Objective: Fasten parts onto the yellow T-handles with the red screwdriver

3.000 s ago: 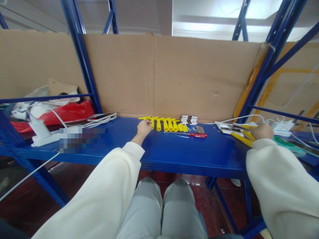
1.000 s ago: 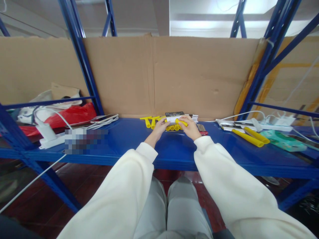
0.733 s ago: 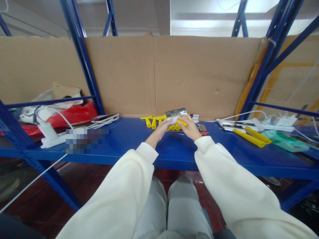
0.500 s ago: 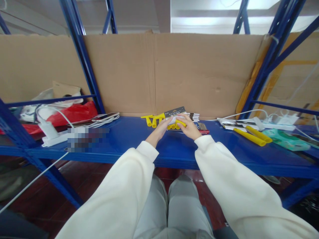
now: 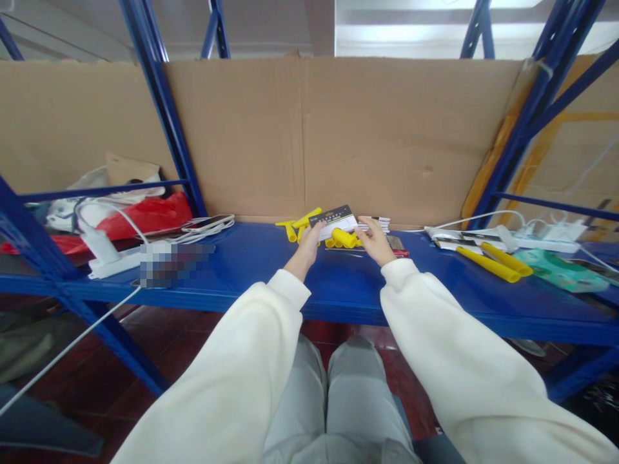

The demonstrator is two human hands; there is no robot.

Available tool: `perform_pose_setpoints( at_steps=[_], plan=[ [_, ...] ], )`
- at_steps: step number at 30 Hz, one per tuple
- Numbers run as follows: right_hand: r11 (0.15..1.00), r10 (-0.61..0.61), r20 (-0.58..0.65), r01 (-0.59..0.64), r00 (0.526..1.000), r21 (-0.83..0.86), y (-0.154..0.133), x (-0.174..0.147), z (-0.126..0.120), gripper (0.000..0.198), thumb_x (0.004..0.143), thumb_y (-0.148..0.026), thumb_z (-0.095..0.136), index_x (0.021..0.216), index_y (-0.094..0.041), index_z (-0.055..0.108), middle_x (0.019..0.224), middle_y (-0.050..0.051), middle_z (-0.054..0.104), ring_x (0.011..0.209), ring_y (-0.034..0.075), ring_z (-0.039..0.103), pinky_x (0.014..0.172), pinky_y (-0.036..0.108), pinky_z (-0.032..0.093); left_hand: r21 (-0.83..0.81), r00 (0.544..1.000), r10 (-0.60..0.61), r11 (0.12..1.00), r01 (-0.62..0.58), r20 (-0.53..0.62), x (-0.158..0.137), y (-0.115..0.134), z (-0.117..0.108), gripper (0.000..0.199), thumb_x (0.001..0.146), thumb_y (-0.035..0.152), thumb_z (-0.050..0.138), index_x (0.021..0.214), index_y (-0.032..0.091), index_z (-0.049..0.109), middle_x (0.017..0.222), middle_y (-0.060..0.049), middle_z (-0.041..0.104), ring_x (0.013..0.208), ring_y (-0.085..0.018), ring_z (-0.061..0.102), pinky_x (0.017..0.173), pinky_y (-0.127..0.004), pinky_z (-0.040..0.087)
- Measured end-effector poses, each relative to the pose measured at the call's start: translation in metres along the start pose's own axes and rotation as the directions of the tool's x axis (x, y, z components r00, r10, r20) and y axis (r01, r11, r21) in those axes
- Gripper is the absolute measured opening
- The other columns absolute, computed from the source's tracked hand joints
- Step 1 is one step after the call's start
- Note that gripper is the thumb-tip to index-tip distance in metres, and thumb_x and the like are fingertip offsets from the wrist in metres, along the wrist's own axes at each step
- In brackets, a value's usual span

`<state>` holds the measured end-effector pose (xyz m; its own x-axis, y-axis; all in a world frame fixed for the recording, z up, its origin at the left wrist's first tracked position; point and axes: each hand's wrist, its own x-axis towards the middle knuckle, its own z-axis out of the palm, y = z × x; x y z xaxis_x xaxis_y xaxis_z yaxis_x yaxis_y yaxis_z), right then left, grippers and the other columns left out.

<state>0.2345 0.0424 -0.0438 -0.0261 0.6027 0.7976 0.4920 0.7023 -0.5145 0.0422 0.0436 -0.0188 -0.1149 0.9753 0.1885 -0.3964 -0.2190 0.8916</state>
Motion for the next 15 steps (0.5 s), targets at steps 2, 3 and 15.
perform_pose_setpoints(
  at_steps=[2,3,15],
  plan=[
    [1.0,0.011,0.03,-0.011,0.999,0.001,0.005,0.002,0.0,0.052,0.089,-0.069,0.057,0.104,-0.023,0.077,0.121,0.015,0.065,0.113,0.03,0.062,0.096,0.05,0.056,0.013,0.999,-0.008,1.0,0.007,0.045,-0.001,-0.001,0.0,0.017,0.075,0.023,0.075,0.091,0.019,0.074,0.099,-0.008,0.079,0.106,-0.027,0.073,0.09,-0.035,0.058],
    [1.0,0.012,0.045,-0.012,0.999,-0.001,0.006,0.003,0.0,0.051,0.088,-0.069,0.058,0.096,-0.022,0.077,0.117,0.014,0.066,0.11,0.03,0.063,0.096,0.05,0.055,0.02,0.998,-0.01,1.0,0.008,0.056,-0.002,-0.002,0.0,0.015,0.074,0.021,0.075,0.089,0.019,0.074,0.099,-0.008,0.079,0.106,-0.027,0.073,0.09,-0.035,0.057],
    [0.996,0.079,0.044,-0.081,0.996,0.032,-0.011,0.001,-0.002,0.043,0.077,-0.064,0.072,0.068,-0.022,0.069,0.073,0.003,0.062,0.073,0.02,0.057,0.074,0.037,0.052,0.133,0.996,0.073,0.989,-0.066,-0.047,-0.005,-0.001,-0.002,0.009,0.074,0.025,0.076,0.08,0.02,0.072,0.092,-0.007,0.076,0.105,-0.028,0.07,0.092,-0.035,0.053]
  ],
)
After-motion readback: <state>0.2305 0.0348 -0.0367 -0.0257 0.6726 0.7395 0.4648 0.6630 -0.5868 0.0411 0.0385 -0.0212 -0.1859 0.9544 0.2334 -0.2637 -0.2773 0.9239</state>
